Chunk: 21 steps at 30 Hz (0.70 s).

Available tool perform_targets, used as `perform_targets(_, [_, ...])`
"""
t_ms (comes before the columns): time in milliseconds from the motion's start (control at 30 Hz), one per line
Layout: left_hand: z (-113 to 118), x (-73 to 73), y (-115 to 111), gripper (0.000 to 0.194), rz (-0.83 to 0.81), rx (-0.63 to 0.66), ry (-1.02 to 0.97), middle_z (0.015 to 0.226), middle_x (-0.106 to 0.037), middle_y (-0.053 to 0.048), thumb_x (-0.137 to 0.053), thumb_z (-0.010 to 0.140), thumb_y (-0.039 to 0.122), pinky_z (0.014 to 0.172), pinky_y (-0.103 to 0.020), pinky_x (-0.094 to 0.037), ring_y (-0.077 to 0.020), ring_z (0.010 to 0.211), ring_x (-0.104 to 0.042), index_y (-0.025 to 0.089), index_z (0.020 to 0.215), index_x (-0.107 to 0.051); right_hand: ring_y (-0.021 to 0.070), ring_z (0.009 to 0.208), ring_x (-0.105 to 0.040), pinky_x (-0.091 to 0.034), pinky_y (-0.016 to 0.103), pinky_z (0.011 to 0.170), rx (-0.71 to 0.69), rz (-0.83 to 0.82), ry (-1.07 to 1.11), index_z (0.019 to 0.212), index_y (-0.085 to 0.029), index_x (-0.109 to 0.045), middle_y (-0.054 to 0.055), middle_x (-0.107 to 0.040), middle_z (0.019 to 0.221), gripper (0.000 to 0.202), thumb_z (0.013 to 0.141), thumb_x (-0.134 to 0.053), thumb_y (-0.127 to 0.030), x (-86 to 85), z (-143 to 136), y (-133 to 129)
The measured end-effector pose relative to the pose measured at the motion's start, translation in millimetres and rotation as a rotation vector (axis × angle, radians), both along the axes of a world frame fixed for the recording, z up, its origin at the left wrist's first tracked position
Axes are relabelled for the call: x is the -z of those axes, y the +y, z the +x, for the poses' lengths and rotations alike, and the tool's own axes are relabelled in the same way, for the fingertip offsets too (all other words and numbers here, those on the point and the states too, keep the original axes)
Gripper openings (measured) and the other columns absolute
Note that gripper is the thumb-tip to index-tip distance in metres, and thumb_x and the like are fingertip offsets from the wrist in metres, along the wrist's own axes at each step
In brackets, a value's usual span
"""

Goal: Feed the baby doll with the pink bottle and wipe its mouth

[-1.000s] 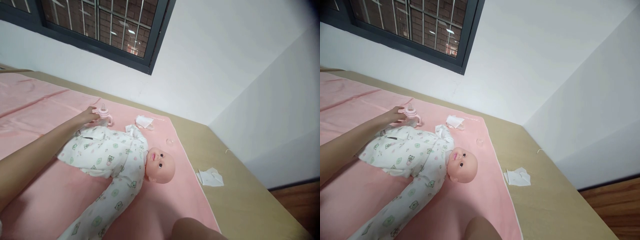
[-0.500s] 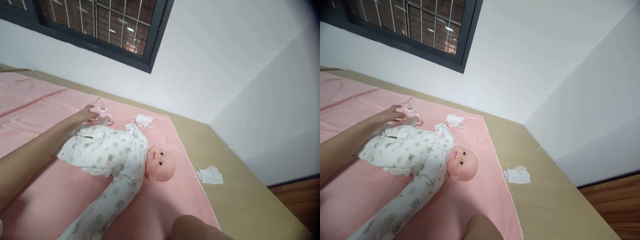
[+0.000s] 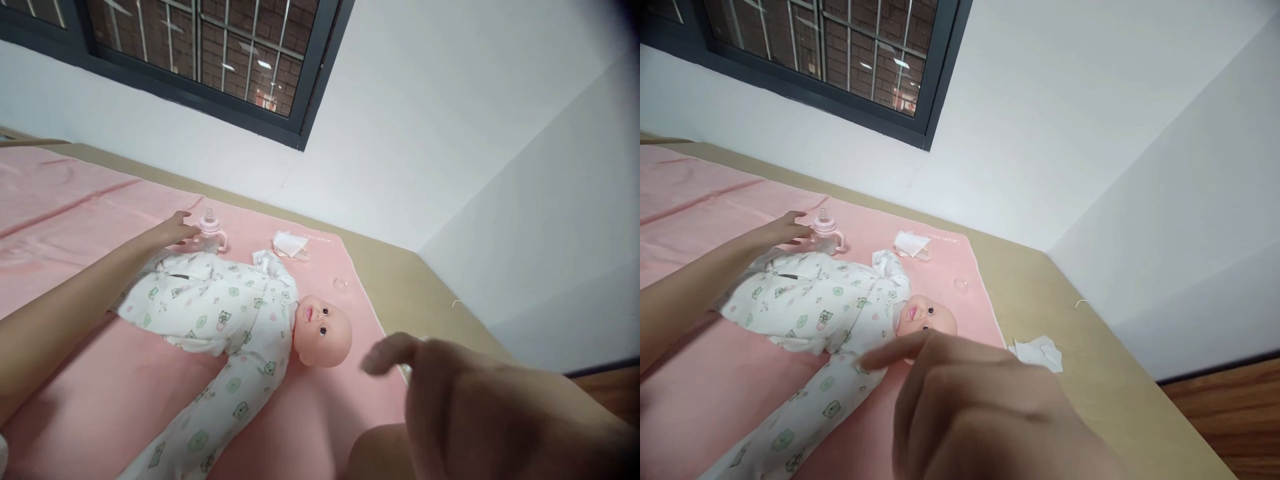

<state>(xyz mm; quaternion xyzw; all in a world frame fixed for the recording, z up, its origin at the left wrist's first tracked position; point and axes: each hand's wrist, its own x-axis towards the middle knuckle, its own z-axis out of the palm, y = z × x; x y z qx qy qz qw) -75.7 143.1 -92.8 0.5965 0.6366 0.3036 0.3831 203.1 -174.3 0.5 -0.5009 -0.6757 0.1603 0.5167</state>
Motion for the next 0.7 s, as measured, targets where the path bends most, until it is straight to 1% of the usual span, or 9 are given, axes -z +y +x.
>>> perform_targets(67, [0, -2.6, -4, 0.084, 0.004, 0.009, 0.006, 0.123, -0.058, -0.023, -0.062, 0.080, 0.023, 0.081, -0.032, -0.053, -0.0233, 0.099, -0.064, 0.010, 0.149, -0.016, 0.0103, 0.038, -0.038, -0.058, 0.040, 0.065, -0.168, 0.150, 0.037, 0.050, -0.026, -0.041, -0.007, -0.036, 0.041, 0.046, 0.068, -0.072, -0.053, -28.8, -10, -11])
perform_targets(100, [1, -3.7, -5, 0.084, 0.007, 0.013, 0.008, 0.122, -0.059, -0.022, -0.062, 0.080, 0.023, 0.081, -0.031, -0.053, -0.0225, 0.098, -0.065, 0.009, 0.149, -0.016, 0.0105, 0.039, -0.040, -0.059, 0.039, 0.065, -0.233, 0.206, 0.058, 0.054, -0.026, -0.045, -0.006, -0.039, 0.044, 0.040, 0.068, -0.075, -0.050, -38.7, -13, -13])
perform_targets(133, [1, -4.5, -7, 0.084, 0.009, 0.017, 0.011, 0.121, -0.060, -0.022, -0.062, 0.080, 0.023, 0.080, -0.030, -0.053, -0.0218, 0.097, -0.065, 0.009, 0.149, -0.016, 0.0112, 0.041, -0.042, -0.059, 0.038, 0.064, -0.280, 0.235, 0.073, 0.058, -0.026, -0.049, -0.005, -0.041, 0.046, 0.036, 0.068, -0.076, -0.048, -45.2, -14, -13])
perform_targets(167, [1, -5.0, -7, 0.084, 0.009, 0.020, 0.014, 0.119, -0.061, -0.021, -0.062, 0.080, 0.023, 0.080, -0.029, -0.053, -0.0216, 0.096, -0.065, 0.008, 0.149, -0.016, 0.0121, 0.043, -0.043, -0.059, 0.038, 0.063, -0.297, 0.235, 0.080, 0.061, -0.026, -0.052, -0.005, -0.042, 0.047, 0.032, 0.068, -0.076, -0.046, -48.6, -15, -12])
perform_targets(267, [1, -4.2, -6, 0.084, 0.006, 0.027, 0.020, 0.115, -0.064, -0.019, -0.062, 0.080, 0.023, 0.078, -0.029, -0.053, -0.0216, 0.096, -0.065, 0.008, 0.149, -0.016, 0.0145, 0.051, -0.047, -0.058, 0.037, 0.062, -0.246, 0.140, 0.059, 0.067, -0.026, -0.056, -0.002, -0.046, 0.052, 0.025, 0.071, -0.076, -0.040, -47.7, -11, -10])
perform_targets(400, [-1, 0.9, -1, 0.085, 0.011, 0.026, 0.023, 0.117, -0.063, -0.019, -0.063, 0.079, 0.023, 0.074, -0.027, -0.053, -0.0209, 0.093, -0.065, 0.009, 0.149, -0.016, 0.0166, 0.061, -0.055, -0.056, 0.033, 0.060, -0.222, 0.052, 0.009, 0.074, -0.026, -0.057, 0.000, -0.052, 0.060, 0.016, 0.074, -0.072, -0.023, -45.1, -8, -12])
perform_targets(533, [-4, 6.0, 5, 0.084, 0.013, 0.022, 0.020, 0.123, -0.060, -0.021, -0.063, 0.080, 0.025, 0.077, -0.029, -0.053, -0.0239, 0.101, -0.064, 0.011, 0.149, -0.017, 0.0156, 0.067, -0.059, -0.055, 0.028, 0.058, -0.184, -0.005, -0.048, 0.079, -0.028, -0.054, 0.000, -0.055, 0.069, 0.025, 0.073, -0.066, -0.008, -48.4, -12, -11])
perform_targets(600, [-5, 7.3, 6, 0.083, 0.015, 0.020, 0.019, 0.124, -0.060, -0.022, -0.062, 0.081, 0.025, 0.080, -0.031, -0.053, -0.0250, 0.105, -0.062, 0.011, 0.149, -0.016, 0.0137, 0.066, -0.058, -0.054, 0.024, 0.055, -0.179, -0.002, -0.073, 0.079, -0.027, -0.051, 0.000, -0.056, 0.071, 0.027, 0.074, -0.063, -0.004, -48.4, -14, -10])
perform_targets(700, [-5, 7.7, 6, 0.082, 0.016, 0.020, 0.021, 0.122, -0.061, -0.022, -0.061, 0.083, 0.026, 0.084, -0.033, -0.052, -0.0253, 0.107, -0.062, 0.010, 0.149, -0.015, 0.0118, 0.063, -0.057, -0.052, 0.022, 0.053, -0.162, 0.015, -0.089, 0.078, -0.027, -0.048, -0.001, -0.055, 0.071, 0.027, 0.074, -0.061, -0.003, -45.4, -15, -8])
